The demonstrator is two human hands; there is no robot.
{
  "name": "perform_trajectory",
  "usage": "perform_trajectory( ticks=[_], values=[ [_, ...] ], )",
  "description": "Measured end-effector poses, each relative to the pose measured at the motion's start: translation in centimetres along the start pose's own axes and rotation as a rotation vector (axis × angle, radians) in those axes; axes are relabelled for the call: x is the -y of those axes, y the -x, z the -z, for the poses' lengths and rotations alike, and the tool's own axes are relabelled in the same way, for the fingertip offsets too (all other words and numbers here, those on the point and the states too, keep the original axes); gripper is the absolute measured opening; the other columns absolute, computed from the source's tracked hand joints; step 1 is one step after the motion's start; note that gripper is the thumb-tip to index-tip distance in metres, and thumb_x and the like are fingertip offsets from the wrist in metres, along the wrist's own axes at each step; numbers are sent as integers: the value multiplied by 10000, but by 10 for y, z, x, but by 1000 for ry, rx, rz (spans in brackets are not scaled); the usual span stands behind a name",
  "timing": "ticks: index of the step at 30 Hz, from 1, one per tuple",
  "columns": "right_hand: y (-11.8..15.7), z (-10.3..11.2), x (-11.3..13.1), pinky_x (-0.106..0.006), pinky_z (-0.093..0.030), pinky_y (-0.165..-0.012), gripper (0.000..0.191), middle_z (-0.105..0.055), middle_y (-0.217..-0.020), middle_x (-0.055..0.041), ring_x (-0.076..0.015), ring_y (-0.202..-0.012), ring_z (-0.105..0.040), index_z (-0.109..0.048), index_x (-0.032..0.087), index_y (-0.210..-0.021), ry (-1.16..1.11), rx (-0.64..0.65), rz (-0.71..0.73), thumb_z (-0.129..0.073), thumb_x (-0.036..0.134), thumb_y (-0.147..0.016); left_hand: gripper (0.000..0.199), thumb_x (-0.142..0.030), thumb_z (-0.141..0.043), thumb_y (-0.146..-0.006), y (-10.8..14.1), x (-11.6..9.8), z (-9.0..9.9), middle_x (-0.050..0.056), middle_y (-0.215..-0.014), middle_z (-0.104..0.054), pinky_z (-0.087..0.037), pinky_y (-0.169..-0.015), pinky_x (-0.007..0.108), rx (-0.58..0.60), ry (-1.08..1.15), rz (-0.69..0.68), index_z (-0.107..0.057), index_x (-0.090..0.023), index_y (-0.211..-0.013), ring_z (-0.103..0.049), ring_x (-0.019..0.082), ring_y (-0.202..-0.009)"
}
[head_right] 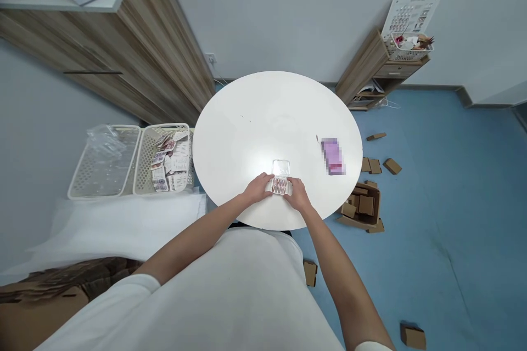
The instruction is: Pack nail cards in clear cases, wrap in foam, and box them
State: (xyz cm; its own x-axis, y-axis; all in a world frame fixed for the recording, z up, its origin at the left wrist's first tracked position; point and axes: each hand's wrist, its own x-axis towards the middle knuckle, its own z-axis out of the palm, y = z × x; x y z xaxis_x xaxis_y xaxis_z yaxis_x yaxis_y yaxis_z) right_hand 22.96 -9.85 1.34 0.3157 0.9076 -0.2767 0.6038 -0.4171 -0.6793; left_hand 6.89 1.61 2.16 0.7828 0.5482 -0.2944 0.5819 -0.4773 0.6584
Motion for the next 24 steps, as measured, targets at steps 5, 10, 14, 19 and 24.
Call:
perform_trajectory(
  ticks=[5, 10, 14, 19, 24],
  values=[
    [-7, 3, -11, -357, -399, -851, 595, -448, -1105, -71, -207, -999, -460, -388, 196, -1176, -27, 69, -12, -601, 178, -621, 606, -243, -645, -653, -5, -12, -13, 59, -1080, -476, -412, -728, 273, 11, -110, 127, -390, -242, -1202, -516, 211, -955],
    [-14, 1, -16, -323, -422, -787, 590, -453, -1084, -72, -192, -941, -486, -391, 190, -1172, -4, 119, 11, -592, 162, -618, 610, -201, -631, -656, -6, -15, -19, 66, -1087, -466, -411, -709, 266, 11, -102, 201, -375, -230, -1209, -526, 209, -940],
    [-17, 0, -18, -307, -427, -740, 584, -461, -1071, -70, -188, -900, -500, -402, 194, -1168, 38, 131, 17, -589, 160, -616, 612, -168, -612, -658, -7, -17, -22, 58, -1070, -470, -401, -725, 246, 8, -76, 241, -364, -233, -1213, -534, 183, -914],
    [-15, -2, -17, -306, -424, -751, 595, -457, -1084, -68, -191, -925, -495, -407, 211, -1173, 65, 119, 30, -592, 153, -611, 605, -153, -599, -659, -4, -17, -25, 60, -1066, -467, -399, -713, 246, 7, -52, 234, -367, -241, -1210, -537, 182, -895],
    [-12, -1, -17, -311, -441, -750, 663, -469, -1079, -63, -176, -878, -514, -370, 214, -1215, 4, 107, -2, -613, 179, -598, 675, -174, -624, -640, 0, -13, -28, 72, -1054, -482, -412, -727, 255, -46, 30, 242, -323, -197, -1243, -539, 170, -851]
  ],
)
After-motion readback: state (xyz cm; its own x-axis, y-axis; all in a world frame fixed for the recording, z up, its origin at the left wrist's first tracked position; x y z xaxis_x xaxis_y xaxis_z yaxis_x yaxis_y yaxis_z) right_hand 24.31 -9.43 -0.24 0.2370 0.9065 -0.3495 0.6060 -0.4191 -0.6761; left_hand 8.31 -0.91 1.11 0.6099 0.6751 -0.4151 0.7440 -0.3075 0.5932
